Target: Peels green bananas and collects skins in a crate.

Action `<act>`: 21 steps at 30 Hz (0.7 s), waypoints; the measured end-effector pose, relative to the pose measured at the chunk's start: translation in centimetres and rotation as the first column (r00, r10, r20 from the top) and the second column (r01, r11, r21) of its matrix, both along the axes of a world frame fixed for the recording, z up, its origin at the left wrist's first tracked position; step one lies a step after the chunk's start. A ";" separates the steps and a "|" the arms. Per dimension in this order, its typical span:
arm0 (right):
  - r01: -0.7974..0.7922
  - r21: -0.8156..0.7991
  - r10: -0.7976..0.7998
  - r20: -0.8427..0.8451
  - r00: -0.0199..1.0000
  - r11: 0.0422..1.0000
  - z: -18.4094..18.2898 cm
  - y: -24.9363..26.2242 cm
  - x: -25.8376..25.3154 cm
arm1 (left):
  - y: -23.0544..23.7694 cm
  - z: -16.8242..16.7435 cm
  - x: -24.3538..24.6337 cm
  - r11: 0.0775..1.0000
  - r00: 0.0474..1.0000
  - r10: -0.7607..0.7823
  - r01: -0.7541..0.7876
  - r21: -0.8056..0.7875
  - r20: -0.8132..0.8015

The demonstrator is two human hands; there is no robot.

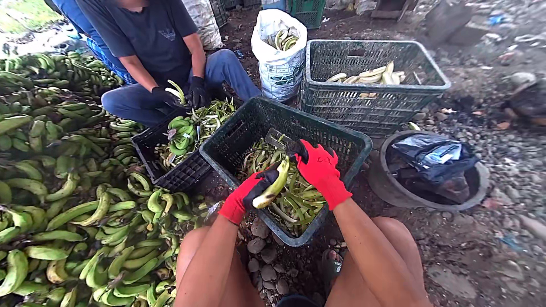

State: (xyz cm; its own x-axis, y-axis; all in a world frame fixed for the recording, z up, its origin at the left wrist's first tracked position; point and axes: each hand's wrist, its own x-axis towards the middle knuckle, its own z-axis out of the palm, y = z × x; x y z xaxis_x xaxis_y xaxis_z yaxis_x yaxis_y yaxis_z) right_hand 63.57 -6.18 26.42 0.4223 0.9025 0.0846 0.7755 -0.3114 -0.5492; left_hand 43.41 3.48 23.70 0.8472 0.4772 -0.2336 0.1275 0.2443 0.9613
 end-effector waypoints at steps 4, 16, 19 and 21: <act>-0.108 -0.172 0.081 -0.159 0.984 0.979 -0.2 -0.5 -1.9 | 0.4 -2.2 1.0 0.876 0.882 0.470 -0.472 0.097 0.048; -0.113 -0.190 0.102 -0.068 0.992 0.975 0.2 0.5 -1.7 | 0.6 0.0 -1.0 0.991 0.975 0.124 -0.112 -0.073 0.182; -0.144 -0.091 0.137 -0.078 0.988 0.985 -1.1 1.1 0.6 | 0.7 0.3 -0.8 0.979 0.976 -0.192 0.198 -0.044 0.107; -0.155 -0.114 0.138 -0.141 0.980 0.981 -1.4 0.8 0.8 | 0.9 -0.2 -0.5 0.990 0.991 -0.059 0.073 -0.119 0.116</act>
State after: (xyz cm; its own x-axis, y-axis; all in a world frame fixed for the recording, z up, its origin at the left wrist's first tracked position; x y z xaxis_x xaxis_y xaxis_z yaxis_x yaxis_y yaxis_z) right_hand 64.34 -5.36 25.01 0.2846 0.9553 -0.0796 0.7409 -0.2718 -0.6141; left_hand 42.90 4.42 23.48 0.9002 0.3926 -0.1884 0.0403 0.3557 0.9337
